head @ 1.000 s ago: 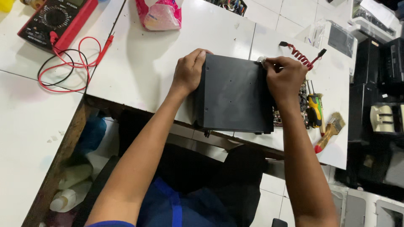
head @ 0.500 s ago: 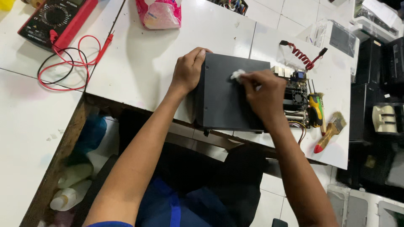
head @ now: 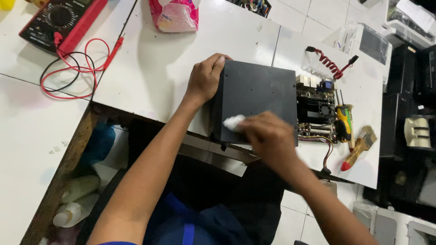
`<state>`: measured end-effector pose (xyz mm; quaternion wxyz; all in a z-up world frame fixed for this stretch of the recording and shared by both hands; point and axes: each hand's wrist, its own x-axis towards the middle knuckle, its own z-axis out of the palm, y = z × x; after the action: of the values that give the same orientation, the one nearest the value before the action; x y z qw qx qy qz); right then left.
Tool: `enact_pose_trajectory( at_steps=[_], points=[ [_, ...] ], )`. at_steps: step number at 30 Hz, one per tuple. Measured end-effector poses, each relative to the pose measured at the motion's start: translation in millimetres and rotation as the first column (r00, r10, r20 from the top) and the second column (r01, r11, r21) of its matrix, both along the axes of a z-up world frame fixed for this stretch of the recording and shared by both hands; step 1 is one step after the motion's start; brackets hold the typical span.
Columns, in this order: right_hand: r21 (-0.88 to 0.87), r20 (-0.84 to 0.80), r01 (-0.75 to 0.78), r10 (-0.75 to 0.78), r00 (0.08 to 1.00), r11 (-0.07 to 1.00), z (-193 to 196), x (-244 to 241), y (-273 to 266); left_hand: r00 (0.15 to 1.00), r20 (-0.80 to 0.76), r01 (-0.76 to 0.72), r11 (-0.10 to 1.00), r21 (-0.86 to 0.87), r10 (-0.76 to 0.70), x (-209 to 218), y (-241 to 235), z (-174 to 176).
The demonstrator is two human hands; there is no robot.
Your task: The person cleans a black electronic device by brushing its exterior, spraying a blue liquid cleaner, and wiping the surface with a tissue. The person turns the device to clean different sides and vents.
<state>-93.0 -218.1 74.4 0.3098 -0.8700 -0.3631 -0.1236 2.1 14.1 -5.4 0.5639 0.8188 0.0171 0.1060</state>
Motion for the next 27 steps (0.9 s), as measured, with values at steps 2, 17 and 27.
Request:
enact_pose_trajectory(
  at_steps=[2,17,27],
  points=[
    [-0.011,0.109,0.191,-0.189,0.976,0.982,-8.1,50.1,-45.3,1.000,0.013,0.006,1.000,0.009,-0.006,-0.4,0.6,1.0],
    [-0.058,0.056,0.149,-0.146,0.988,0.987,5.0,-23.8,-24.7,1.000,0.008,0.004,1.000,0.012,-0.004,-3.0,-0.8,0.8],
    [-0.025,0.082,0.185,-0.182,0.980,0.982,-15.9,55.3,-37.9,1.000,0.002,0.013,1.000,0.006,-0.013,-0.5,-0.9,-3.8]
  ],
)
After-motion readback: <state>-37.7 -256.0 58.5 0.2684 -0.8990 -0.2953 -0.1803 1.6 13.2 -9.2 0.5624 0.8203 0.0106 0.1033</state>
